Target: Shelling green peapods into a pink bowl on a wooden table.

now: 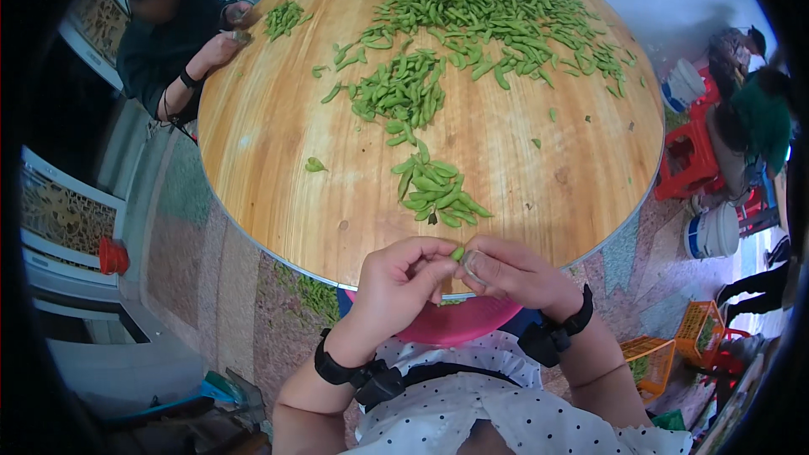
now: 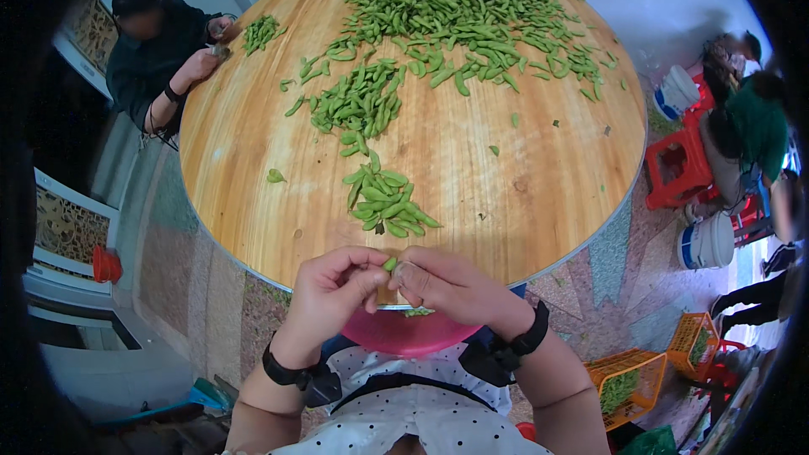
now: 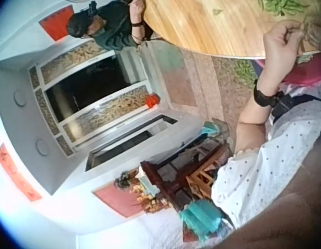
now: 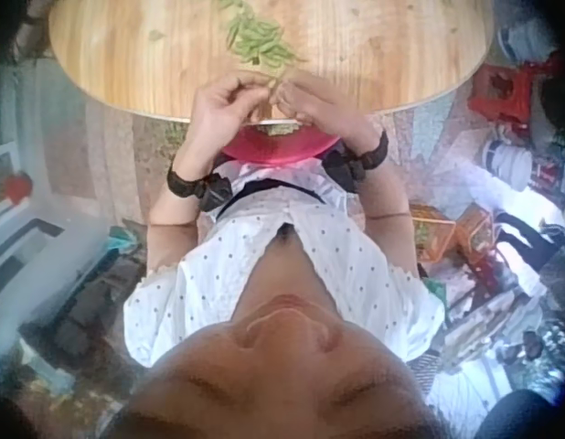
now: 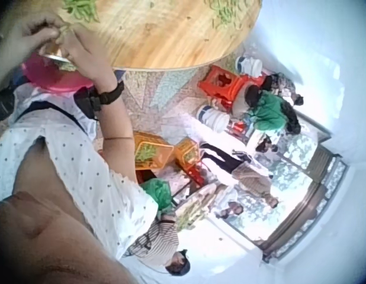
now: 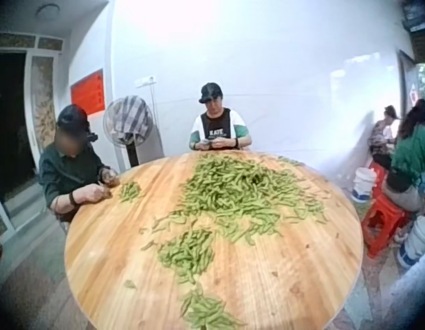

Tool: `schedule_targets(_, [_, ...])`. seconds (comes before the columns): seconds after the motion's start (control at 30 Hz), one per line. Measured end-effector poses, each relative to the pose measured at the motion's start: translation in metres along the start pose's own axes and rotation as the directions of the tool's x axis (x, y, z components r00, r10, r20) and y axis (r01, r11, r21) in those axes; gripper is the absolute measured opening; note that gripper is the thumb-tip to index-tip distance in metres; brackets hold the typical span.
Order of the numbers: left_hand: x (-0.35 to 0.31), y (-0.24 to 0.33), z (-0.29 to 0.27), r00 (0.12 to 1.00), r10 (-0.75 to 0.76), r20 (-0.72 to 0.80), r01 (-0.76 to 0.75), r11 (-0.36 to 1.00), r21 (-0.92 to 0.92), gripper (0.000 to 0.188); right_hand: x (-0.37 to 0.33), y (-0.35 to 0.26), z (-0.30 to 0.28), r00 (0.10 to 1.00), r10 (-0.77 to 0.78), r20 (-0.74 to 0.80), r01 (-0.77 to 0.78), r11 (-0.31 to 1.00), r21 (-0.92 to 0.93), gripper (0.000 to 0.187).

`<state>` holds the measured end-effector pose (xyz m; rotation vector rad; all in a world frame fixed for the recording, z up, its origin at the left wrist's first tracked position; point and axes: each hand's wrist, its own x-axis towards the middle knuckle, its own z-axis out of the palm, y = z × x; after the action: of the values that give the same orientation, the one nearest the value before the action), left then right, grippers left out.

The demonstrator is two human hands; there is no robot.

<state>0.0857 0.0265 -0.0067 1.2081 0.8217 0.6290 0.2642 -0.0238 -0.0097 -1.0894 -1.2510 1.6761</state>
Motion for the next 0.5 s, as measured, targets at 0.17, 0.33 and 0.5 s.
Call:
schedule_targets(0.17, [-0.005,-0.002,-0.008,0.999,0.014,0.032,-0.013,1.000,-0.029,0.011,0.001,-0.002,0.002,0.996,0.010,0.088,-0.019,0.995,0.101,0.026])
schedule_targets(0.33, [-0.006,-0.002,-0.010,0.998,0.037,0.053,-0.040,0.997,0.061,0.009,0.001,0.001,-0.004,0.980,0.073,0.184,-0.111,0.972,0.205,0.028])
schedule_targets(0.5, [-0.003,-0.001,-0.010,0.997,0.029,0.068,-0.037,0.993,0.111,0.008,0.002,0.007,-0.006,0.986,0.025,0.165,-0.051,0.986,0.158,0.027])
